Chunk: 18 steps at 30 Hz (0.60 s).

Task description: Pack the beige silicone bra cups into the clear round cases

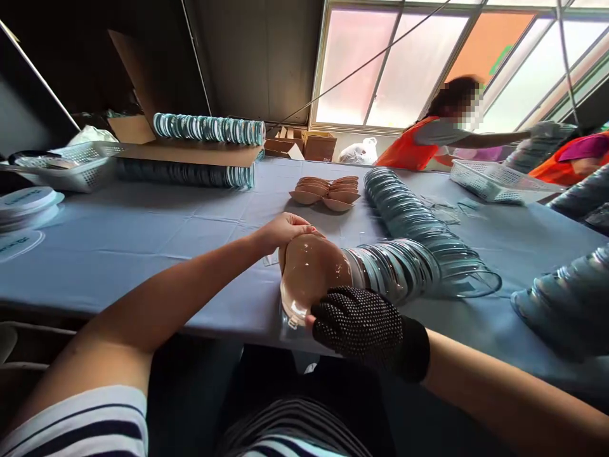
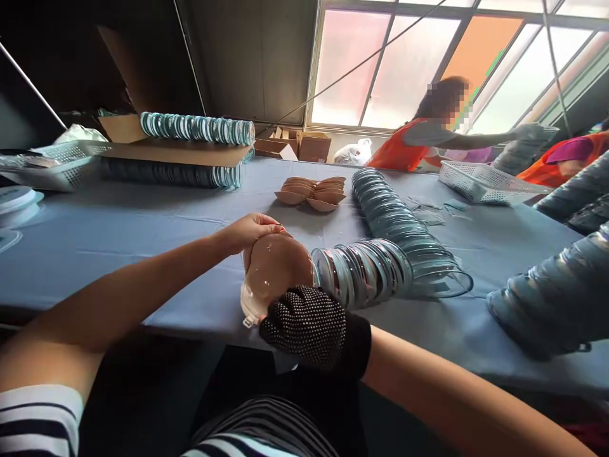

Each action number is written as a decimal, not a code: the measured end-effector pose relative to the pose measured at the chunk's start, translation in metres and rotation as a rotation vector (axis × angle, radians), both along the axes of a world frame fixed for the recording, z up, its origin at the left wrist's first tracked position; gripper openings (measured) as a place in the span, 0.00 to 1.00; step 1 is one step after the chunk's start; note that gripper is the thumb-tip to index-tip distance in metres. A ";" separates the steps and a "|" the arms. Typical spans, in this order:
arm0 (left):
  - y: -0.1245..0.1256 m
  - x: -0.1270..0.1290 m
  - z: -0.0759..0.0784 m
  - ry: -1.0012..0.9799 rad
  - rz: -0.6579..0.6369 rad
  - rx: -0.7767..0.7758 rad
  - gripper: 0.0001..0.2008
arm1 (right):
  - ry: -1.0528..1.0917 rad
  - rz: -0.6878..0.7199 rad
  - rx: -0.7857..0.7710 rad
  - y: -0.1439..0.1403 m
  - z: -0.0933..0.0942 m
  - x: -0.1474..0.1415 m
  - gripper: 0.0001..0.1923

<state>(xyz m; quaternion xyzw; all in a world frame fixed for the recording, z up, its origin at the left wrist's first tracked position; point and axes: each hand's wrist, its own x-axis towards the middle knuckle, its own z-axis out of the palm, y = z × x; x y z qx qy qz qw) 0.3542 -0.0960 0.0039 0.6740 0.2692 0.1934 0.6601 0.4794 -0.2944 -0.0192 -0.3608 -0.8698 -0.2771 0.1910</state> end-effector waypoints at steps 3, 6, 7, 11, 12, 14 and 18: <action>0.006 -0.001 -0.006 -0.041 0.060 -0.038 0.08 | -0.025 0.086 -0.055 0.001 0.002 0.011 0.06; 0.008 0.000 -0.011 -0.088 0.004 -0.167 0.06 | 0.011 0.205 -0.005 0.005 0.005 0.019 0.05; 0.008 0.001 -0.013 -0.111 -0.013 -0.229 0.06 | 0.023 0.235 0.017 0.007 0.005 0.022 0.05; 0.007 0.005 -0.023 -0.195 -0.018 -0.421 0.02 | -0.027 0.316 -0.022 0.016 -0.002 0.034 0.10; 0.007 0.005 -0.024 -0.204 -0.010 -0.445 0.04 | -0.050 0.318 -0.045 0.019 -0.004 0.037 0.12; 0.007 0.005 -0.027 -0.210 -0.001 -0.491 0.09 | -0.073 0.306 -0.074 0.024 -0.009 0.043 0.15; 0.004 0.002 -0.024 -0.233 0.017 -0.559 0.18 | -0.021 0.210 -0.020 0.026 -0.023 0.051 0.14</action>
